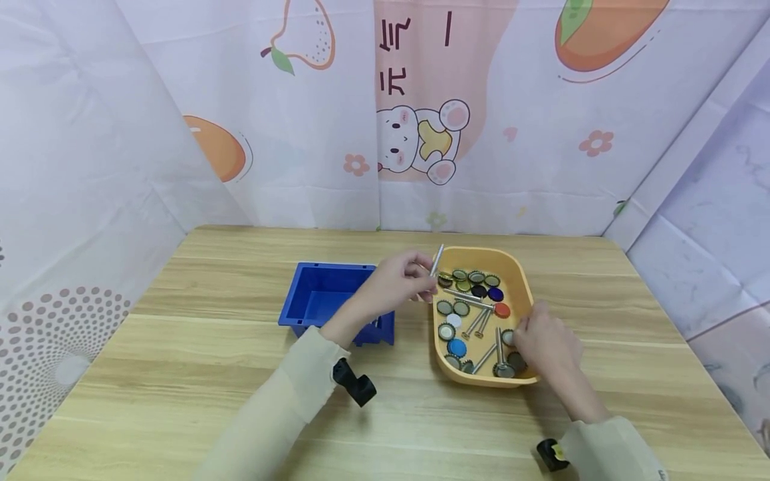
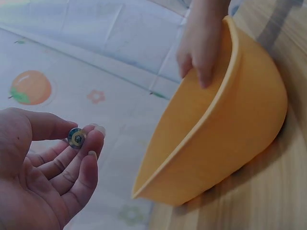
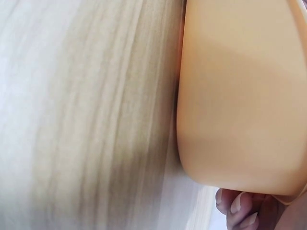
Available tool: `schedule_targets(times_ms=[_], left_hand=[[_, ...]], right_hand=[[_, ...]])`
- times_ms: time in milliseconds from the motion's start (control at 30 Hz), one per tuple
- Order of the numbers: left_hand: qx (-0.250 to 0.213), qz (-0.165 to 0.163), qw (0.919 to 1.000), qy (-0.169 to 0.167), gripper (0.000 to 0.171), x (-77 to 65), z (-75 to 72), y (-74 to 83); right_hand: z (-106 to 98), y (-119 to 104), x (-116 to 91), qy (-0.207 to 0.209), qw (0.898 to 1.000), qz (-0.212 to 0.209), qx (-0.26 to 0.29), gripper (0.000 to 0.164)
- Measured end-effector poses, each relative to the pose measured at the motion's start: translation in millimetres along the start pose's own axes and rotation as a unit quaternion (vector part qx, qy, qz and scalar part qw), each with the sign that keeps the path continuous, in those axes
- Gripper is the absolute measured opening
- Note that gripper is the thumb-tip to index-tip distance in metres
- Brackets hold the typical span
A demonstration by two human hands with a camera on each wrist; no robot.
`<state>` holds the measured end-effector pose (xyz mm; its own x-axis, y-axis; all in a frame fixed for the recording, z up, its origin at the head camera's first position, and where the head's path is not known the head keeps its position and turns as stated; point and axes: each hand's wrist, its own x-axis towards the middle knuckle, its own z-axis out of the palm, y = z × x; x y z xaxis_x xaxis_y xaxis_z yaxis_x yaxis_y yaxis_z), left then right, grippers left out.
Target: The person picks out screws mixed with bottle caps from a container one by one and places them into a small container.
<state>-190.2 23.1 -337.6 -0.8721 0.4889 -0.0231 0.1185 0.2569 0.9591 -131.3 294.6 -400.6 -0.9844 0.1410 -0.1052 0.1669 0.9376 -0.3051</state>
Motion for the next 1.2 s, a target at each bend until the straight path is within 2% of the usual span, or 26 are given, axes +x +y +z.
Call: schedule_targets(times_ms=[167, 333, 467, 733, 867, 967, 1200], left_hand=[[-0.001, 0.006, 0.9999, 0.015, 0.024, -13.5, -19.9, -0.8], [0.015, 0.018, 0.9994, 0.024, 0.024, -27.3, -40.7, -6.0], [0.032, 0.023, 0.9988, 0.030, 0.025, -33.3, -56.2, -11.1], [0.059, 0.012, 0.9974, 0.039, 0.023, -46.0, -82.6, -17.9], [0.072, -0.016, 0.9966, 0.035, 0.021, -50.6, -86.9, -22.8], [0.107, -0.051, 0.9925, 0.030, 0.018, -51.4, -86.4, -28.4], [0.210, -0.106, 0.9716, 0.031, 0.017, -47.2, -84.3, -42.2]], right_hand=[[0.2, 0.1, -0.4, 0.006, 1.000, -0.006, 0.007, 0.029], [0.8, 1.2, 0.8, 0.012, 1.000, -0.007, 0.010, 0.028], [0.9, 2.0, 1.2, 0.014, 1.000, -0.009, 0.012, 0.027], [1.8, 0.4, -0.3, 0.013, 1.000, -0.008, 0.013, 0.028], [1.9, 0.3, -0.5, 0.014, 1.000, -0.007, 0.014, 0.029], [1.1, 0.5, -0.4, 0.013, 1.000, -0.008, 0.015, 0.029], [1.2, 0.4, -0.1, 0.009, 1.000, -0.007, 0.013, 0.028]])
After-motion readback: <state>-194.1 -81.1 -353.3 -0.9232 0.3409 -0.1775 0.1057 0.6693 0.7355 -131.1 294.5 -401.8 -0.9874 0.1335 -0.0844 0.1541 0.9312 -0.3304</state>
